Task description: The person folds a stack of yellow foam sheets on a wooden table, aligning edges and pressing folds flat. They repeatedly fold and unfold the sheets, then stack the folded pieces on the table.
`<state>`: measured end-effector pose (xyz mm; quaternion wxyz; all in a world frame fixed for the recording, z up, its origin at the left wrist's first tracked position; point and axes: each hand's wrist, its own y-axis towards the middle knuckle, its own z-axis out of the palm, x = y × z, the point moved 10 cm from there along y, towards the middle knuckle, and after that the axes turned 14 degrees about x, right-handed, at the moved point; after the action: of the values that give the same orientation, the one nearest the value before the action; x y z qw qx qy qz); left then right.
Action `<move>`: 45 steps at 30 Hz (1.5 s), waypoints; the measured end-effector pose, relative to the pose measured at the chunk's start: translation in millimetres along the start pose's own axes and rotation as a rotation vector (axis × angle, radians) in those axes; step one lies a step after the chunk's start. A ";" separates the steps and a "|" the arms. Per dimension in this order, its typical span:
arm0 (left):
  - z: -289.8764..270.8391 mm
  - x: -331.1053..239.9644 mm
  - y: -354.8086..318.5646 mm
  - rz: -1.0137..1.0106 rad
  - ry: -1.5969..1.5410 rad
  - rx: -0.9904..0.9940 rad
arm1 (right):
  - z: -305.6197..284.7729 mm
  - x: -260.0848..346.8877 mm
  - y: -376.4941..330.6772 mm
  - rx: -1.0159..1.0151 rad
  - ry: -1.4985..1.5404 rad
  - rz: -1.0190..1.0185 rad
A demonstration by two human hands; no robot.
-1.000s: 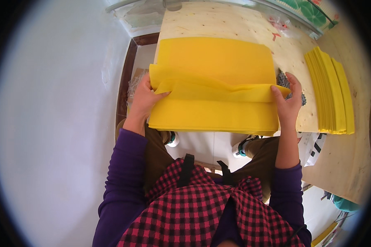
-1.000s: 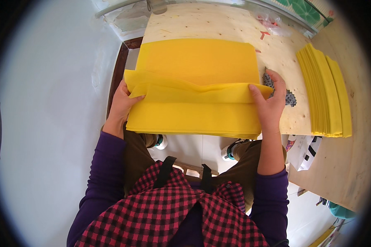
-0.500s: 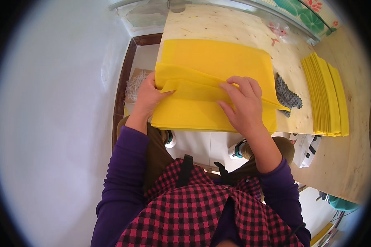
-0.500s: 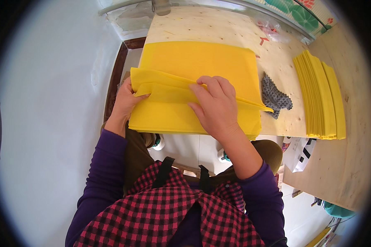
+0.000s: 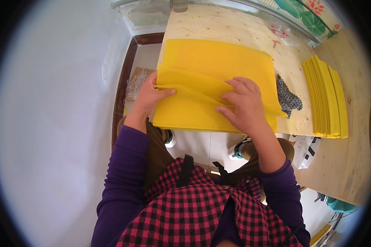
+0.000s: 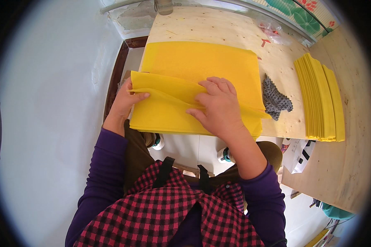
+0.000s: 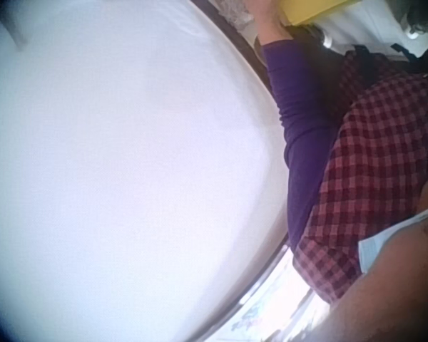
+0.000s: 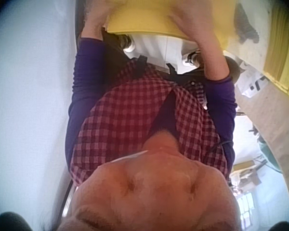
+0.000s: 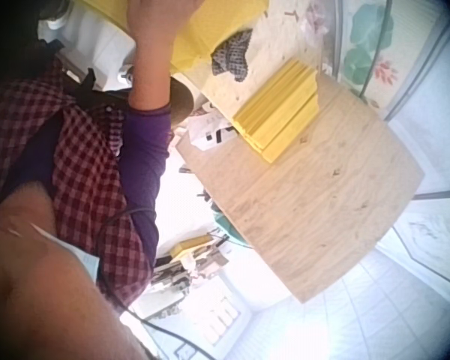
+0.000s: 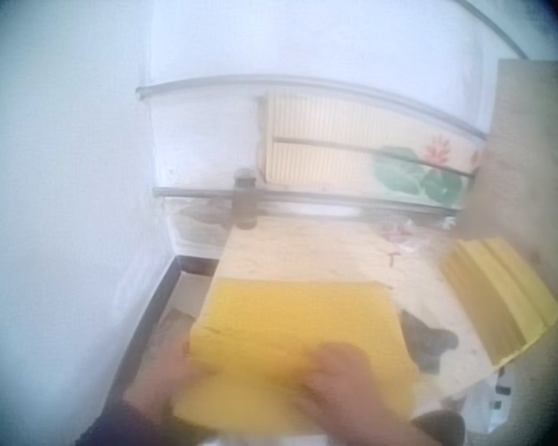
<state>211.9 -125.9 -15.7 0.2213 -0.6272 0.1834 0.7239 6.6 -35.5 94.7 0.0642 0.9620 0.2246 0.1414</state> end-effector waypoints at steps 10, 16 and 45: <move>-5.8 -7.1 0.9 0.090 -0.170 0.033 | -8.1 -6.0 10.3 0.135 0.108 -0.039; -17.2 9.3 0.7 -0.071 -0.153 -0.033 | -5.8 -23.4 31.7 0.315 0.258 -0.003; -18.6 17.0 0.2 -0.073 -0.132 -0.102 | 20.9 -211.9 -115.6 0.070 1.148 0.491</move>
<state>225.2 -134.6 -35.2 0.2269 -0.5949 0.1083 0.7635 -217.1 -29.2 1.7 -0.1326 0.7578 0.0002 0.6388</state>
